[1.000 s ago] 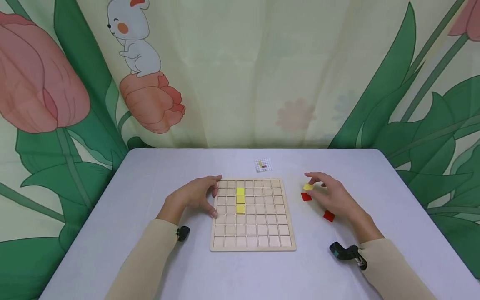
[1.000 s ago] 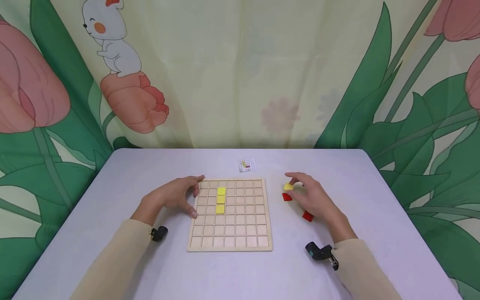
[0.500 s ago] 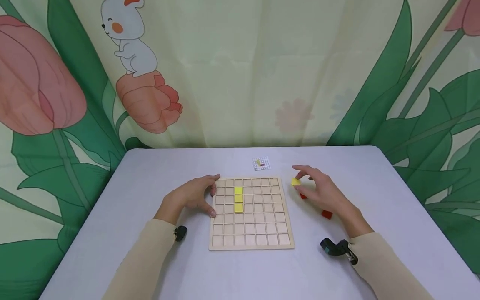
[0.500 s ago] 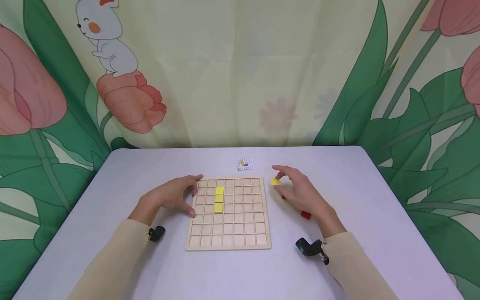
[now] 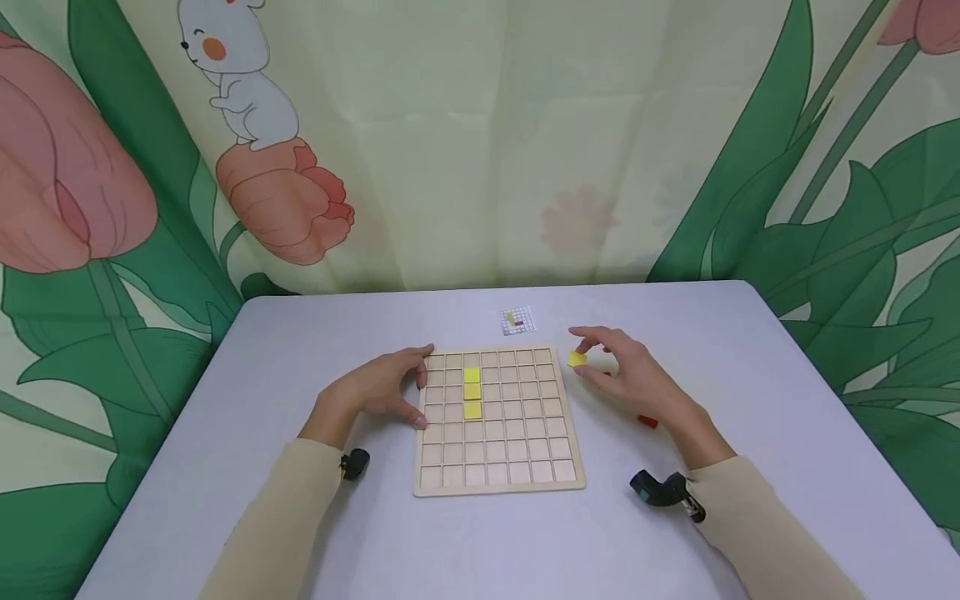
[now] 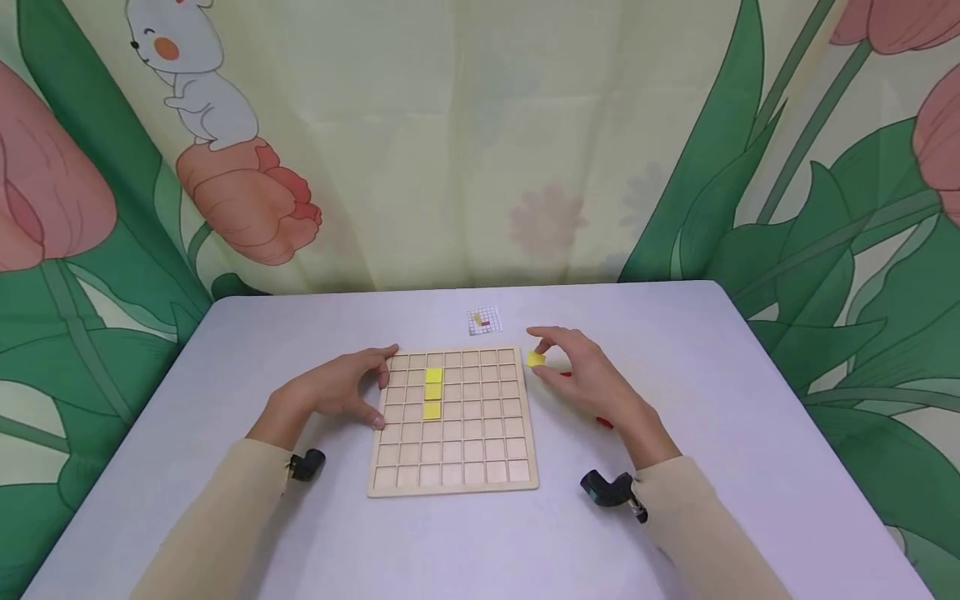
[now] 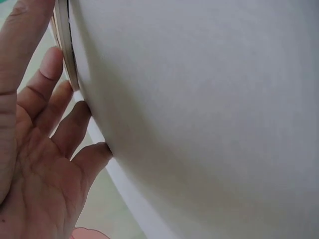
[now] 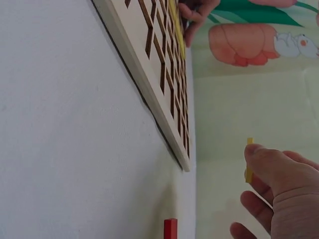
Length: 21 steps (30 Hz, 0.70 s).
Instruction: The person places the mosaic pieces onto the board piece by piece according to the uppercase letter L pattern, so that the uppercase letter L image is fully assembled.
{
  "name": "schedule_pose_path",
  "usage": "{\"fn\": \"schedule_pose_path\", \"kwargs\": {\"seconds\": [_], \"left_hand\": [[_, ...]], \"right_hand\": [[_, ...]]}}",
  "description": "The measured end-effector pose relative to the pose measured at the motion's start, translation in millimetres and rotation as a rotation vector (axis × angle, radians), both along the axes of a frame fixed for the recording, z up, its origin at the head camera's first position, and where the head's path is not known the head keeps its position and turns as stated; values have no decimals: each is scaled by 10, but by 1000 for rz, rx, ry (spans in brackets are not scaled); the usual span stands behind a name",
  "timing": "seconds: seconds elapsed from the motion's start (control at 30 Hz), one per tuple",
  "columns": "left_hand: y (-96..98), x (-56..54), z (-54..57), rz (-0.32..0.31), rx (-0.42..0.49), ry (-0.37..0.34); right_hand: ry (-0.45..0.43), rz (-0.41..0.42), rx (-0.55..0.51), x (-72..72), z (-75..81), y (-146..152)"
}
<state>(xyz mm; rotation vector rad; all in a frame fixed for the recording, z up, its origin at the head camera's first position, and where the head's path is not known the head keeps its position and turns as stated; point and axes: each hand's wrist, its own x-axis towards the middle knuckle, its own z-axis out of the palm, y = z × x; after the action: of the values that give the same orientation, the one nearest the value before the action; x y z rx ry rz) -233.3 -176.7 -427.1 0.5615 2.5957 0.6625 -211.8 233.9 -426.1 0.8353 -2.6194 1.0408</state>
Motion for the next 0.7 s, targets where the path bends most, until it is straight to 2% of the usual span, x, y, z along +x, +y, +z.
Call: {"fn": "schedule_pose_path", "kwargs": {"seconds": [0.1,0.33,0.5,0.7], "left_hand": [[-16,6,31,7,6,7],[-5,22,-15,-24,-5,-9],[-29,39,20,-2,-9,0],[-23,28,49,-20,6,3]], "right_hand": [[14,14,-3,0,7,-60],[44,33,-36,76,-1,-173],[65,102,-70,14,61,-358],[61,144,-87,8,85,-505]]}}
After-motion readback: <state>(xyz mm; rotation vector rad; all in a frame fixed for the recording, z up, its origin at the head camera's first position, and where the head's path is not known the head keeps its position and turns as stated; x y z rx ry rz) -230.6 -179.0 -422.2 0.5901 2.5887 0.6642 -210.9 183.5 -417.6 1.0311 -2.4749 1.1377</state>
